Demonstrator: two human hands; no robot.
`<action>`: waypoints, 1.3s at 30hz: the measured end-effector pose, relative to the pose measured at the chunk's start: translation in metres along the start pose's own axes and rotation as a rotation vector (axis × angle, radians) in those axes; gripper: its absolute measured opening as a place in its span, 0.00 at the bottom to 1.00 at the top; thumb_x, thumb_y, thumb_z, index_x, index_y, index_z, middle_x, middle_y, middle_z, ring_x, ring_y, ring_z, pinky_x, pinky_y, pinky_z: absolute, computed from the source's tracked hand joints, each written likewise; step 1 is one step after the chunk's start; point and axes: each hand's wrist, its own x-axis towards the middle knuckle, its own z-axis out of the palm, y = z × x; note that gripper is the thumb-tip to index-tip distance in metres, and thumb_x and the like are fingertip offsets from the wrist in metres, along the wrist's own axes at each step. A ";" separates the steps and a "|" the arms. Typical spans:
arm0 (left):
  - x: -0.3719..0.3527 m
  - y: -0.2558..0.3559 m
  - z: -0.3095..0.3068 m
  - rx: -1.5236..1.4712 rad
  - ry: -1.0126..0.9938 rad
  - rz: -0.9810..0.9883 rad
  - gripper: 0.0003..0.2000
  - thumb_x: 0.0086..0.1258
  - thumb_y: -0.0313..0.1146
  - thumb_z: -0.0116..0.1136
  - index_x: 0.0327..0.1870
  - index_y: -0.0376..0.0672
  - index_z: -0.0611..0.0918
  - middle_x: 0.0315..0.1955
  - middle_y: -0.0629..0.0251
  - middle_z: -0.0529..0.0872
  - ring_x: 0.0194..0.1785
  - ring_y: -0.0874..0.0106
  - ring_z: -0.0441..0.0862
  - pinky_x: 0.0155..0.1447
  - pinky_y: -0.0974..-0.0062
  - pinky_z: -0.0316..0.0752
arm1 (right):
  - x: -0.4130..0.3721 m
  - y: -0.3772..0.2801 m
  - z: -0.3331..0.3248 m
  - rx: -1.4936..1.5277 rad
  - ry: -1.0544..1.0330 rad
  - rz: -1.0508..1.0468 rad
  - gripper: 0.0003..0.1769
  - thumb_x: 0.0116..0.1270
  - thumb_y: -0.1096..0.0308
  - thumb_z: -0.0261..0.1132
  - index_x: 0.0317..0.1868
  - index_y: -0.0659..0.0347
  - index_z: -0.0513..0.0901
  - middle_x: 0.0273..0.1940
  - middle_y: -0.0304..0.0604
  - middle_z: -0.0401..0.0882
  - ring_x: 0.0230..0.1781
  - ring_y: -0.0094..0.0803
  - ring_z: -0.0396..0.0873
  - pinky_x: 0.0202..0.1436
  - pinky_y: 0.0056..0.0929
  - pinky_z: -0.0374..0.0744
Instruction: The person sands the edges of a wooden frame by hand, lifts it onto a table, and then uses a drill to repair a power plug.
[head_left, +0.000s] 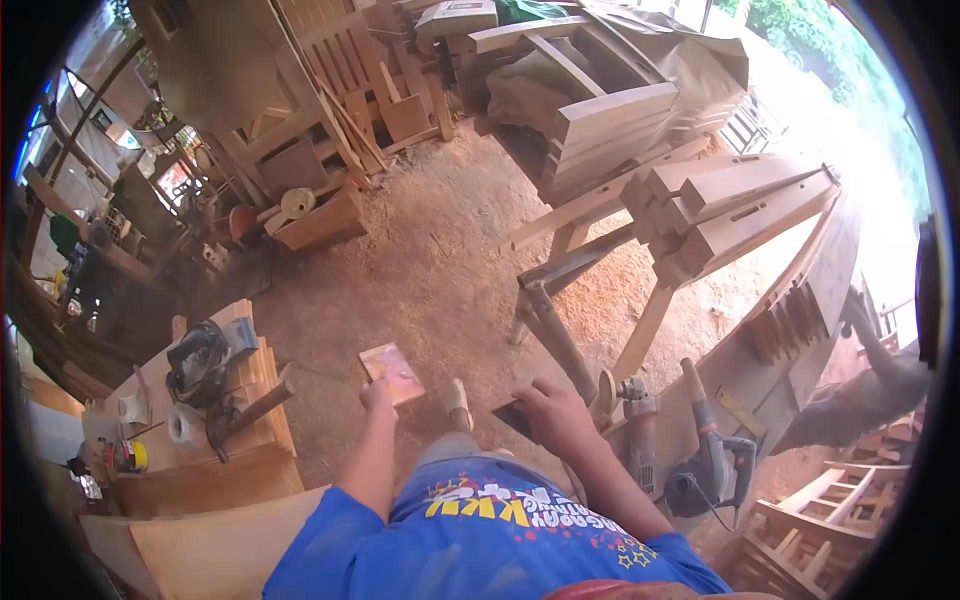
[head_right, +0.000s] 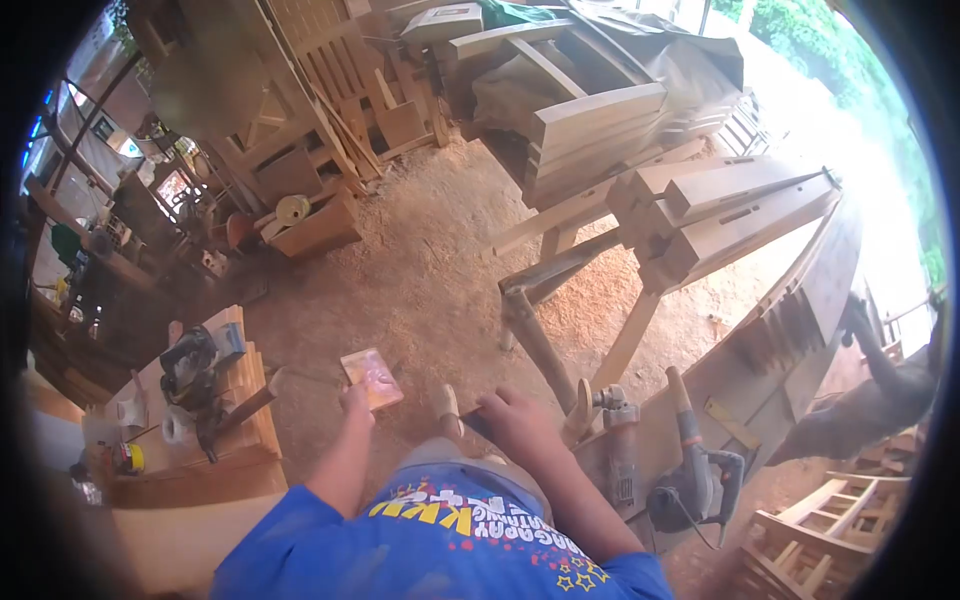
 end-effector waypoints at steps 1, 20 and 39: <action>0.023 -0.004 0.000 -0.024 0.023 -0.029 0.23 0.71 0.31 0.67 0.63 0.29 0.76 0.53 0.50 0.84 0.51 0.59 0.86 0.53 0.61 0.84 | 0.012 -0.003 0.002 -0.025 0.042 0.018 0.08 0.69 0.65 0.68 0.46 0.55 0.85 0.40 0.45 0.80 0.41 0.47 0.84 0.43 0.42 0.83; 0.188 0.192 0.091 -0.480 -0.573 -0.312 0.23 0.82 0.50 0.50 0.65 0.40 0.78 0.57 0.56 0.86 0.57 0.59 0.87 0.63 0.57 0.82 | 0.301 -0.010 0.040 -0.067 -0.026 0.266 0.10 0.64 0.73 0.66 0.44 0.65 0.88 0.39 0.53 0.83 0.40 0.50 0.84 0.46 0.41 0.81; 0.191 0.272 0.033 -0.606 0.361 -0.163 0.21 0.83 0.54 0.48 0.69 0.57 0.72 0.60 0.67 0.82 0.59 0.68 0.82 0.61 0.54 0.73 | 0.648 0.011 0.104 -0.020 -0.429 -0.394 0.08 0.63 0.73 0.71 0.42 0.65 0.87 0.37 0.53 0.83 0.37 0.50 0.83 0.43 0.44 0.80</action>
